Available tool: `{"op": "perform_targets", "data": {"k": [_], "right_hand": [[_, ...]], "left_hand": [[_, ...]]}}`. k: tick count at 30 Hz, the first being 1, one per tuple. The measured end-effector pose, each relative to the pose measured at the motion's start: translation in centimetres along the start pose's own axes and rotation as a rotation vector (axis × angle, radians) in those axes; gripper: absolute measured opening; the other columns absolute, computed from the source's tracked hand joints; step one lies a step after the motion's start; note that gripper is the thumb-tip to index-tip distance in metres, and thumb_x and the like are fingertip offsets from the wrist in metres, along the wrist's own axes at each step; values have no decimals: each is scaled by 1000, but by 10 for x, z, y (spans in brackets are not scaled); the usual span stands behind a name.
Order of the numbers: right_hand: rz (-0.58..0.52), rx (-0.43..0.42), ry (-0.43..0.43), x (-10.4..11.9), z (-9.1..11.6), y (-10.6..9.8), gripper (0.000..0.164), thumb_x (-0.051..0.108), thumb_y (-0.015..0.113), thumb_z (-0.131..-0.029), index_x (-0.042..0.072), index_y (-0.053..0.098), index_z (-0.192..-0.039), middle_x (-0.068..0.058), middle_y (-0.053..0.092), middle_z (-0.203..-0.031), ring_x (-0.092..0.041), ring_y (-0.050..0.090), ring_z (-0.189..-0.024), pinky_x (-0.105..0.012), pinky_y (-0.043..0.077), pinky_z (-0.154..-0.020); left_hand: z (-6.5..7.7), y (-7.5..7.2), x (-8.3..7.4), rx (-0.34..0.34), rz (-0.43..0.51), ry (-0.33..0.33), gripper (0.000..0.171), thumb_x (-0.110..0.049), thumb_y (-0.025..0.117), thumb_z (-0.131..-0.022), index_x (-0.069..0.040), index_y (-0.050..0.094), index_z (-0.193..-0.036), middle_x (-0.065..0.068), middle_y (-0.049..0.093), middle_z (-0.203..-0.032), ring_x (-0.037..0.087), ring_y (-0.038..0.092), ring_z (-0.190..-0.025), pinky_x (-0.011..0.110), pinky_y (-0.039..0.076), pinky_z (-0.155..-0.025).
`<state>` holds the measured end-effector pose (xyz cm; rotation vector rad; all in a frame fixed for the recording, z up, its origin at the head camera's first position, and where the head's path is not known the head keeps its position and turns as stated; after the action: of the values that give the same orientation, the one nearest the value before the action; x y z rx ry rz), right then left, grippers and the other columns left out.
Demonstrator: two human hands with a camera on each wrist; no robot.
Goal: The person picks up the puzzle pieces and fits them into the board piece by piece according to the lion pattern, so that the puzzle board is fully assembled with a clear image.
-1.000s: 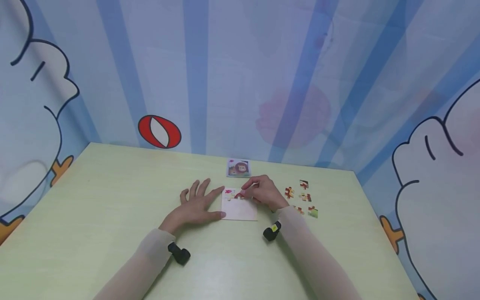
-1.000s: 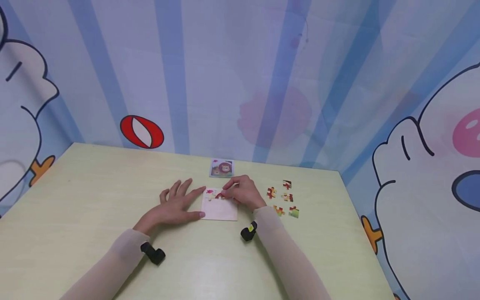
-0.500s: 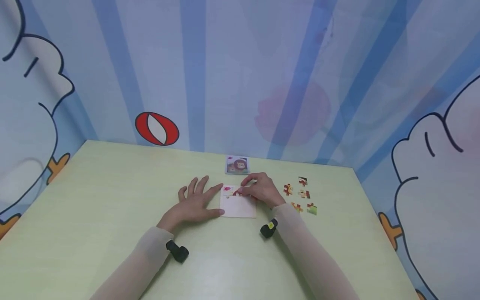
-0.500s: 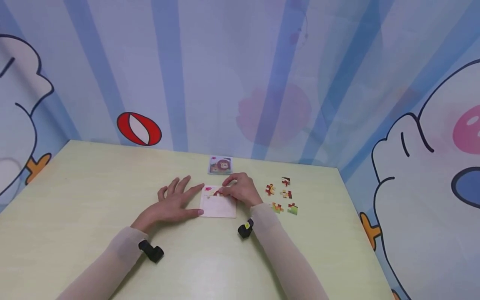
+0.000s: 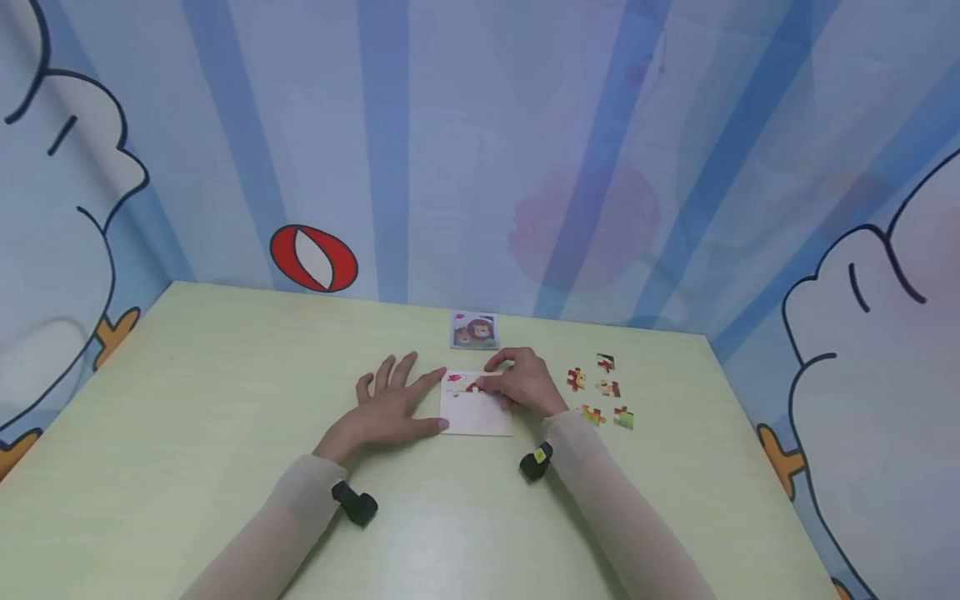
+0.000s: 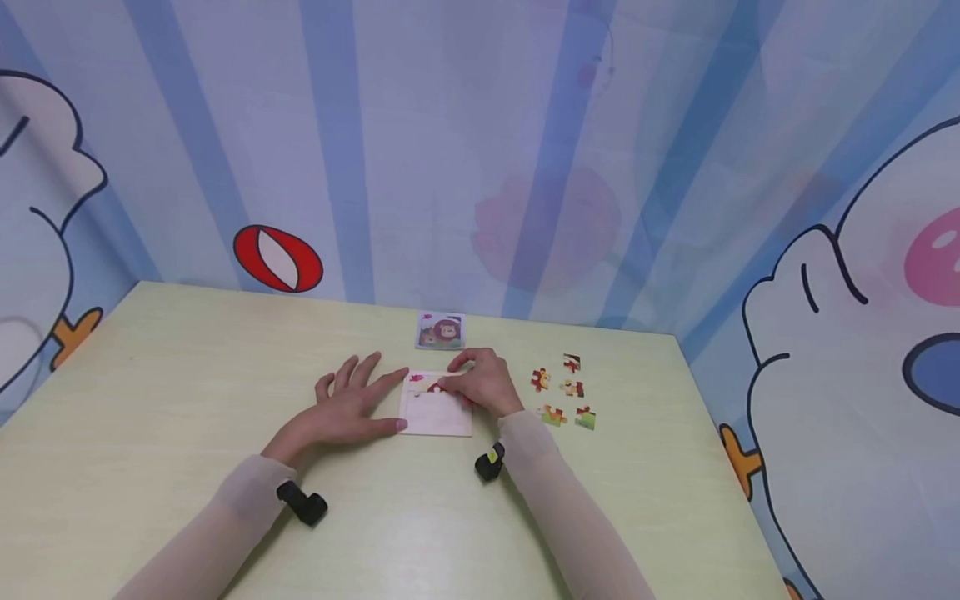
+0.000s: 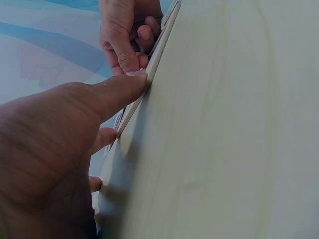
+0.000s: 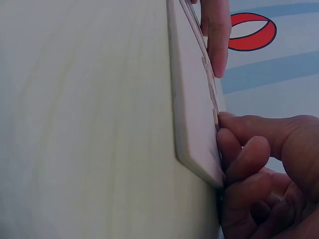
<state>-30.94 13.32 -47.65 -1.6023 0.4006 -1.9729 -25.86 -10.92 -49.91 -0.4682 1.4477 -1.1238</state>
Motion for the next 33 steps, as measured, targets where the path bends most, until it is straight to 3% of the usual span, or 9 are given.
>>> {"op": "perform_targets", "data": {"k": [6,11,19,22,28,33], "right_hand": [[16,-9,12,-1,-1,1,26,26,86,-92,13,75,-112,2,58,-56,-12,48,-44,-26,39,-46],[-2,19,-27,-4,-1,-2,27,26,85,-93,12,75,-114,1,58,-57,-11,49,-45,-26,38,-47],[-185,105,-73,-12,2,-11,42,23,84,-94,9,69,-131,-2,72,-72,-13,56,-51,-26,45,-53],[-219,119,-91,-15,4,-17,45,25,81,-97,10,66,-137,-4,75,-79,-15,59,-55,-28,46,-56],[-280,103,-112,-25,8,-37,45,27,77,-101,11,63,-141,-8,68,-78,-20,48,-55,-32,36,-50],[-313,64,-129,-37,10,-55,44,23,73,-103,6,62,-142,-13,70,-87,-20,54,-63,-32,44,-58]], "left_hand": [[0,0,0,5,-7,-1,88,-60,68,-96,-33,29,-171,16,1,-183,49,-10,-167,78,-4,-126],[-1,0,1,4,-10,3,88,-59,67,-97,-33,29,-171,16,0,-183,49,-10,-167,79,-3,-125],[1,-1,-1,15,2,2,88,-60,67,-97,-34,28,-171,15,-1,-183,48,-11,-167,78,-5,-126],[1,-1,-1,10,3,6,88,-60,67,-97,-33,28,-171,16,0,-183,49,-11,-167,78,-5,-126],[1,-1,0,6,4,8,88,-58,67,-97,-32,28,-172,16,-1,-183,48,-11,-167,78,-6,-126],[2,-1,-1,6,19,10,88,-57,68,-97,-31,28,-171,16,0,-183,48,-12,-167,78,-6,-126]]}}
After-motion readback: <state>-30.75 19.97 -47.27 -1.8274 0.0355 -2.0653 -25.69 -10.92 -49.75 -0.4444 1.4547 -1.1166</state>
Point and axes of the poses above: each hand's wrist, its own z-axis away from the middle knuckle, its own y-axis out of the palm, x = y × z, the point moved 2 cm from there along -z, towards the middle knuckle
